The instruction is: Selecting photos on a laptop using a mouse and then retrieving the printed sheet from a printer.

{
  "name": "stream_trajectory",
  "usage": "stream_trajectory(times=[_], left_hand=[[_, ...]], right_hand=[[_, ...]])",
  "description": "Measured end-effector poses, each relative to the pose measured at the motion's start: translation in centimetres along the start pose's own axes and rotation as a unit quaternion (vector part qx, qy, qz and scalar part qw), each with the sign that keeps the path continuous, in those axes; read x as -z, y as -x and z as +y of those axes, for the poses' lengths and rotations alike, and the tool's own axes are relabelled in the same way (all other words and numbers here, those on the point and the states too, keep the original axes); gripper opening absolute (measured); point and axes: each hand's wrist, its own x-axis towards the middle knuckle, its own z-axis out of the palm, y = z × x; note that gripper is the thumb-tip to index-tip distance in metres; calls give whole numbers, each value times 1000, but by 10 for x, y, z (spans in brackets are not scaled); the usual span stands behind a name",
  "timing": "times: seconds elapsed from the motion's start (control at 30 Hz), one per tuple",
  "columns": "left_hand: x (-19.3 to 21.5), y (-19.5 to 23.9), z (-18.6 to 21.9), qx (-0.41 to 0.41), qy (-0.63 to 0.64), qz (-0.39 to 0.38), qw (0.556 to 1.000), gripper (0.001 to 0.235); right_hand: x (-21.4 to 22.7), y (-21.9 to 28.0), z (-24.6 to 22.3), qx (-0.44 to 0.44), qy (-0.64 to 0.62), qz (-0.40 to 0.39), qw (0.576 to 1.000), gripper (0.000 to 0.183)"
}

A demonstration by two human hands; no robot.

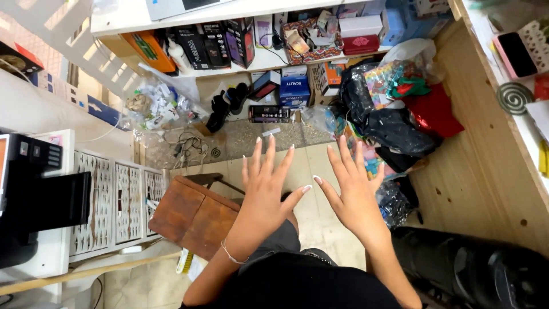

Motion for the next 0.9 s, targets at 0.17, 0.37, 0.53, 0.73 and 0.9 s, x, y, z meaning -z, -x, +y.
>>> stream_trajectory(times=[0.17, 0.37, 0.53, 0.73, 0.9], left_hand=[[7, -69, -22, 20, -3, 25, 999, 73], [34, -155, -63, 45, -1, 63, 997, 74], [40, -223, -106, 78, -28, 92, 992, 77], [36, -297, -154, 94, -70, 118, 986, 73], [24, -362, -198, 107, -103, 141, 979, 71]], right_hand=[[2, -82, 13, 44, 11, -10, 999, 59], [2, -202, 7, 102, 24, -6, 994, 64], [1, -294, 0, 146, 10, -7, 989, 67], [-16, -389, 6, 172, -8, -26, 985, 61], [-48, -475, 22, 186, 23, -40, 981, 59]])
